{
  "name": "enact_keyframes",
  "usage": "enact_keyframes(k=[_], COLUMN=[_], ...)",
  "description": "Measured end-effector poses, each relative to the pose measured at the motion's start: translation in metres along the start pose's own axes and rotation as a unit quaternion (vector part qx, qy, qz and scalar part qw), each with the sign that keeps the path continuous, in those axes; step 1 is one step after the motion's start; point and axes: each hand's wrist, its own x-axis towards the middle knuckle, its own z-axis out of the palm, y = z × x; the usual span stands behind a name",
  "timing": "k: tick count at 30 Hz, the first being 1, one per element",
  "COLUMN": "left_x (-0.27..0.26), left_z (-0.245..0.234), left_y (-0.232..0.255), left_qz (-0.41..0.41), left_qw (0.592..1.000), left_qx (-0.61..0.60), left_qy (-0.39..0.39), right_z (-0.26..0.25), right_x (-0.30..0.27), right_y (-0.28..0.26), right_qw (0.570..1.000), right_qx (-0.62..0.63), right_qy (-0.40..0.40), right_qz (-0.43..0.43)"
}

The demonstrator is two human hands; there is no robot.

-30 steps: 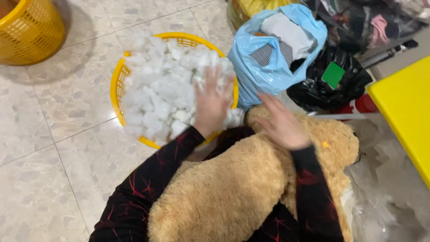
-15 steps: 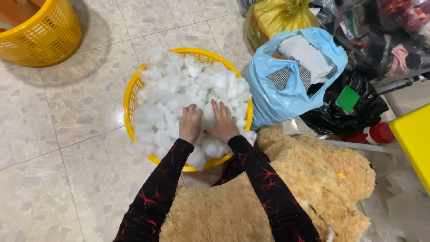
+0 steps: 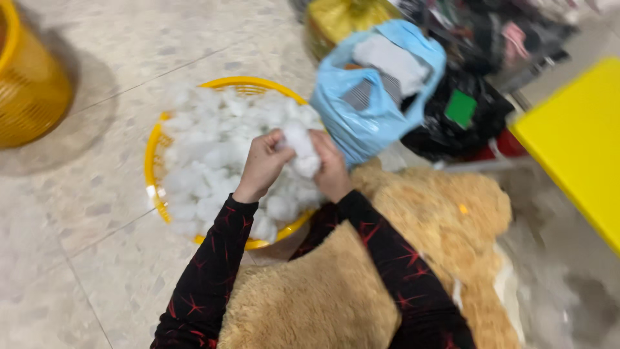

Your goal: The person repeatedly takes handfuls of white polyester fiberfill from a yellow basket and pushes them into an opening on the back of a large teddy bear. The person works by hand, pressing and distributing the stuffing inside the bear's torso.

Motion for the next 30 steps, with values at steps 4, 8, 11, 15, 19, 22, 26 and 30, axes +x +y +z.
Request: enact_keyframes(k=[4, 8, 11, 15, 19, 22, 26, 30], left_x=[-0.012, -0.018, -0.035, -0.078, -0.123, -0.111, -0.104, -0.106], left_z=[0.079, 0.184, 0.259, 0.314, 0.269, 0.232, 0.196, 0.197], left_y=[0.017, 0.022, 0.005, -0.039, -0.094, -0.123, -0.129, -0.124], left_qz=[0.016, 0.199, 0.144, 0.039, 0.265, 0.255, 0.221, 0.202], left_qw=[0.981, 0.894, 0.870, 0.739, 0.599, 0.632, 0.547, 0.471], left_qx=[-0.032, 0.134, 0.263, 0.408, 0.577, 0.557, 0.587, 0.534], left_qy=[-0.192, -0.377, -0.392, -0.535, -0.488, -0.475, -0.554, -0.672], right_z=[-0.135, -0.250, -0.293, -0.297, -0.267, -0.230, -0.194, -0.170], right_x=[-0.066, -0.150, -0.215, -0.288, -0.321, -0.320, -0.302, -0.277], right_y=[-0.011, -0.061, -0.080, -0.074, -0.054, -0.027, 0.021, 0.071], right_qw=[0.996, 0.985, 0.957, 0.893, 0.938, 0.971, 0.926, 0.805], right_qx=[0.020, -0.077, -0.141, -0.185, -0.132, -0.116, -0.335, -0.524], right_qy=[0.057, 0.080, 0.133, 0.247, 0.225, 0.111, -0.093, -0.238], right_qz=[0.062, 0.133, 0.217, 0.328, 0.228, 0.175, 0.151, 0.142])
